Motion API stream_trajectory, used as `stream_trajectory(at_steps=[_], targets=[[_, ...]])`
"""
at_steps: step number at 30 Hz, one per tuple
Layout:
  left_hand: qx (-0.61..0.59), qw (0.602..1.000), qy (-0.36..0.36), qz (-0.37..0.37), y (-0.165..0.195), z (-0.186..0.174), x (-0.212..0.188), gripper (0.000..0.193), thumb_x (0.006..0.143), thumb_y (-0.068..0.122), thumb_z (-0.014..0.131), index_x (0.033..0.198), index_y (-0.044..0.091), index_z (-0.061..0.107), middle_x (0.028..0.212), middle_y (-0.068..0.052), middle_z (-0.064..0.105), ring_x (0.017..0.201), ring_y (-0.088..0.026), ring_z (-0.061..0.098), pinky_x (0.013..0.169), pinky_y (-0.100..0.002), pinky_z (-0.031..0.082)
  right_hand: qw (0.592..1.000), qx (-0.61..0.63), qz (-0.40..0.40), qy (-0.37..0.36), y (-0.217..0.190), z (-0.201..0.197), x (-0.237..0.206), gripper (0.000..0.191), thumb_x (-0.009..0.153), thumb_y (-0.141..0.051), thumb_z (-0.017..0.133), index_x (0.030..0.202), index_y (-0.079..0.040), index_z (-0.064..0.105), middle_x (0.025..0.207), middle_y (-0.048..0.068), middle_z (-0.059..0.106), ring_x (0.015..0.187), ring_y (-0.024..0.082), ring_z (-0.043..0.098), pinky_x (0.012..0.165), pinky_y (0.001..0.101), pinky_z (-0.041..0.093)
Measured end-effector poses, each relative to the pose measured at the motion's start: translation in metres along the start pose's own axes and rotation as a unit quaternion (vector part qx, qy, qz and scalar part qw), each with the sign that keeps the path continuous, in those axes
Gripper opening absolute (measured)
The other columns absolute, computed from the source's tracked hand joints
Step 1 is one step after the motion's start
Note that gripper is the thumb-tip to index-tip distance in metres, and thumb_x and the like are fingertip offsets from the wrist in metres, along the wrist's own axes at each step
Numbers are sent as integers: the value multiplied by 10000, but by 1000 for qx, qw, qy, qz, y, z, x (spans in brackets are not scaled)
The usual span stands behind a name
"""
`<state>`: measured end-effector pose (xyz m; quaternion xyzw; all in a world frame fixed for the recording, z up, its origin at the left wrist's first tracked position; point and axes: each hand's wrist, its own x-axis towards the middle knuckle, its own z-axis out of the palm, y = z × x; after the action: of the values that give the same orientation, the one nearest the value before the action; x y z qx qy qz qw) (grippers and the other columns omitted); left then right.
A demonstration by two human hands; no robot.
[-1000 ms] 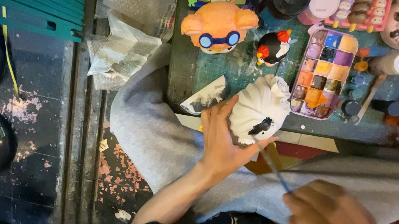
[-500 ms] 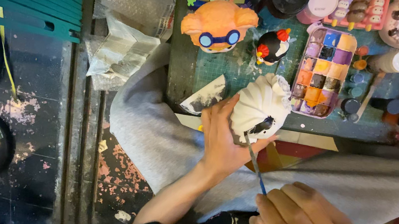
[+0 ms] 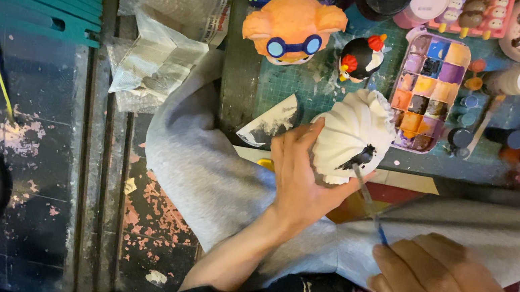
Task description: The person sits on the floor and paints a white shell-shaped plaster figurine with black paint using a small brush. They dip the brush in a cup of water, load it with black paint from a palette and bottle, and paint details onto the figurine, turning it as they work.
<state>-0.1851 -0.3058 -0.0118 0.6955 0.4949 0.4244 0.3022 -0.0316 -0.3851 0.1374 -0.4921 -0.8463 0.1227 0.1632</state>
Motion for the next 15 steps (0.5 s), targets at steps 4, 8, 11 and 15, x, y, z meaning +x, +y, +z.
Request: stream_trajectory(at_steps=[4,8,11,15], targets=[[-3,1000,5,1,0,1,1,973,730,381,975,1452,10,438,1270,-176,549,1174,-341,498,1054,-461,422,999,10,-39,-26,3,4,-6,477,791,-260,863,1104,40,663,979,142,693,920,297,681,830,433,540],[-9,1000,-7,-13,0,0,0,967,738,363,973,1468,18,441,1287,-175,555,1189,-338,500,1063,-453,428,999,-26,-17,38,2,4,-7,425,782,-142,840,1107,53,647,1019,163,686,938,323,681,858,420,551],[0,1000,-5,-3,0,0,0,980,721,360,977,1457,11,433,1286,-179,559,1175,-339,494,1056,-465,415,999,33,-15,4,-1,0,-2,483,765,-243,841,1108,26,634,1046,145,692,936,291,683,836,419,540],[-10,1000,-4,-10,0,1,0,978,726,357,978,1464,17,435,1304,-177,557,1197,-340,496,1067,-460,422,1000,-2,3,-15,-7,-4,4,521,743,-236,830,1149,34,648,1032,162,687,948,322,688,854,457,552]])
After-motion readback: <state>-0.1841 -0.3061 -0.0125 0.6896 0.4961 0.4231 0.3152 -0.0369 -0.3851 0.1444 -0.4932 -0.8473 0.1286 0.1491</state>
